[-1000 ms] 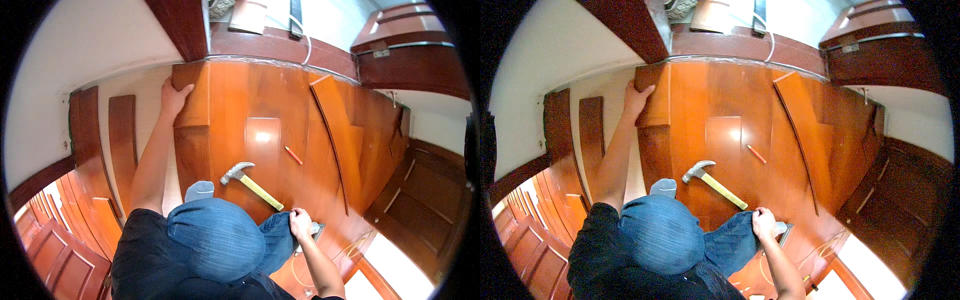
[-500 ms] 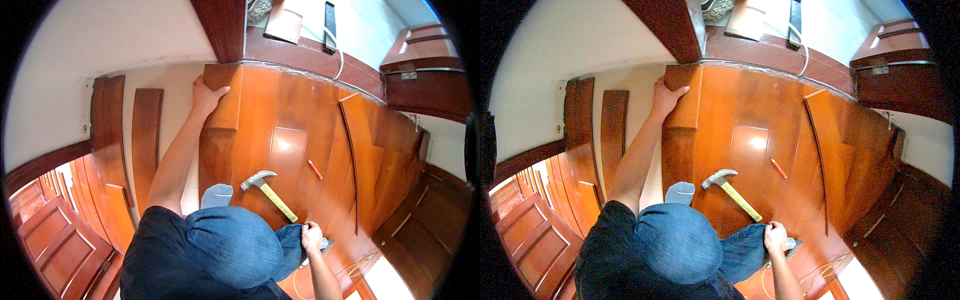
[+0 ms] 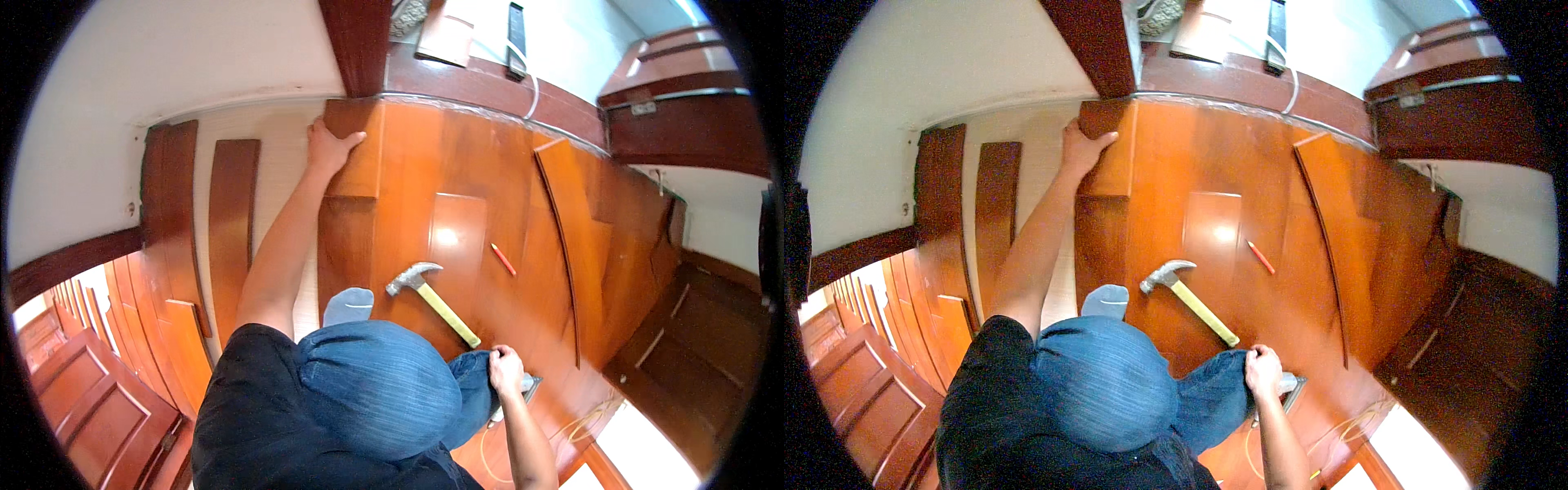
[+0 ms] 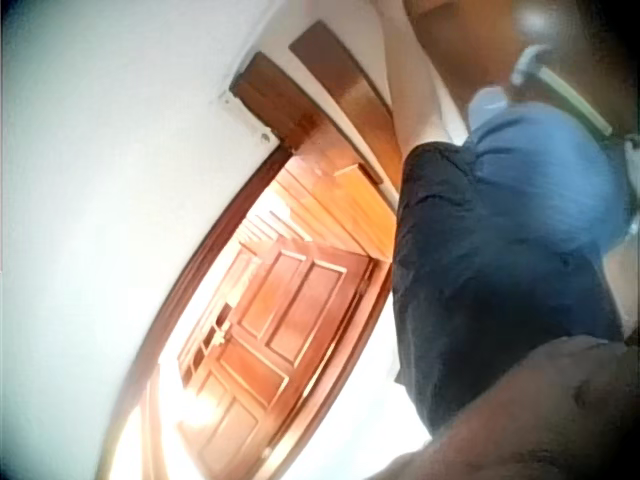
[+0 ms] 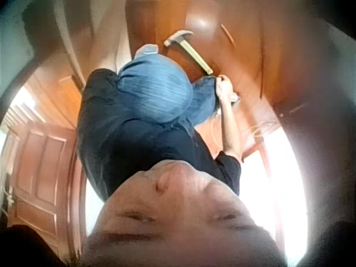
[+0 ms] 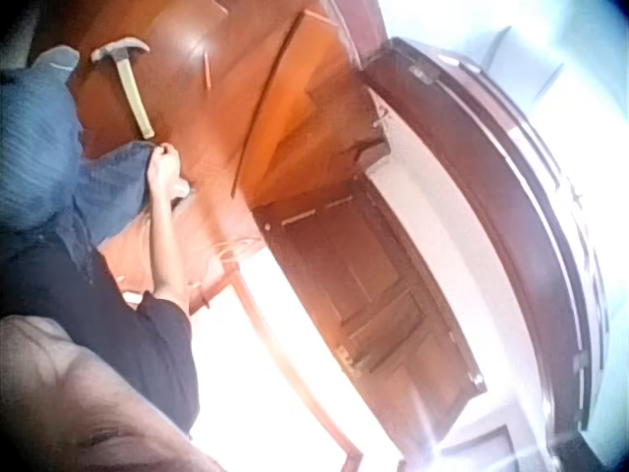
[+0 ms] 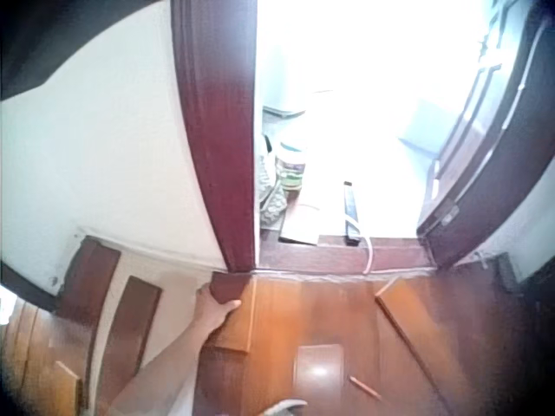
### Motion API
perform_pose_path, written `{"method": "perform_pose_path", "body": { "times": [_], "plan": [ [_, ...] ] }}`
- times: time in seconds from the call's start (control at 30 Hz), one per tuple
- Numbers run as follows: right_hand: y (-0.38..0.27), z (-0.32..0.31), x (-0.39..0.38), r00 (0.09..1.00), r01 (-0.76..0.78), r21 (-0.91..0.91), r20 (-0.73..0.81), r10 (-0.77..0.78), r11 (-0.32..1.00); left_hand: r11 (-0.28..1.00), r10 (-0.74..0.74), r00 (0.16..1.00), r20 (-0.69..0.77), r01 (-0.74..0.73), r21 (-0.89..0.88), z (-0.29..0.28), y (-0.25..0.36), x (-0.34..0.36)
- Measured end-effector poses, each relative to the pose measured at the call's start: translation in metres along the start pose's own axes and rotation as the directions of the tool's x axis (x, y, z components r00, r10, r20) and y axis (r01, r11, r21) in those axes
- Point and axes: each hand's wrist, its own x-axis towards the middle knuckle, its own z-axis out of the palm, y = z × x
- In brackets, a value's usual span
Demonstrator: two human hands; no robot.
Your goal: The person fits a wood floorboard into place, hammers it tight using a tapping block, and secures it with a pneumatic nail gun. They then fit another board against a door frame and mark it with a pencil.
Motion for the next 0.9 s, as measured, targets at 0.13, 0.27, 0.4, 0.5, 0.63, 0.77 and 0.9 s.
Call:
{"method": "perform_pose_path", "body": {
  "times": [0.13,0.27,0.4,0.5,0.63,0.77,0.9],
  "plan": [
    [-0.004,-0.006,-0.002,1.000,0.012,0.002,-0.003,-0.012,1.000,1.000,0.002,1.000,-0.001,-0.002,-0.009,0.003,-0.007,0.003],
    [-0.008,-0.010,-0.005,1.000,0.000,0.003,-0.007,0.000,1.000,1.000,-0.002,1.000,-0.011,0.002,-0.003,0.005,-0.010,0.006],
    [0.008,-0.002,0.008,0.988,0.151,-0.042,0.032,-0.150,0.988,1.000,0.006,1.000,0.008,-0.006,0.029,0.008,-0.017,0.008],
    [-0.025,-0.001,0.035,0.947,0.288,-0.099,-0.117,-0.298,0.953,0.999,-0.012,1.000,-0.016,0.012,0.043,0.006,-0.017,0.006],
    [-0.073,0.002,0.109,0.696,0.493,-0.302,-0.425,-0.578,0.816,0.994,-0.072,0.997,-0.007,0.072,0.084,-0.007,0.024,-0.015],
    [-0.143,-0.021,0.148,0.735,0.406,-0.449,-0.357,-0.576,0.796,0.988,-0.107,0.994,-0.005,0.106,0.110,-0.015,0.029,-0.020],
    [-0.168,-0.032,0.177,0.822,0.430,-0.363,-0.221,-0.525,0.827,0.994,-0.072,0.997,-0.034,0.075,0.079,-0.010,0.019,-0.017]
  ]
}}
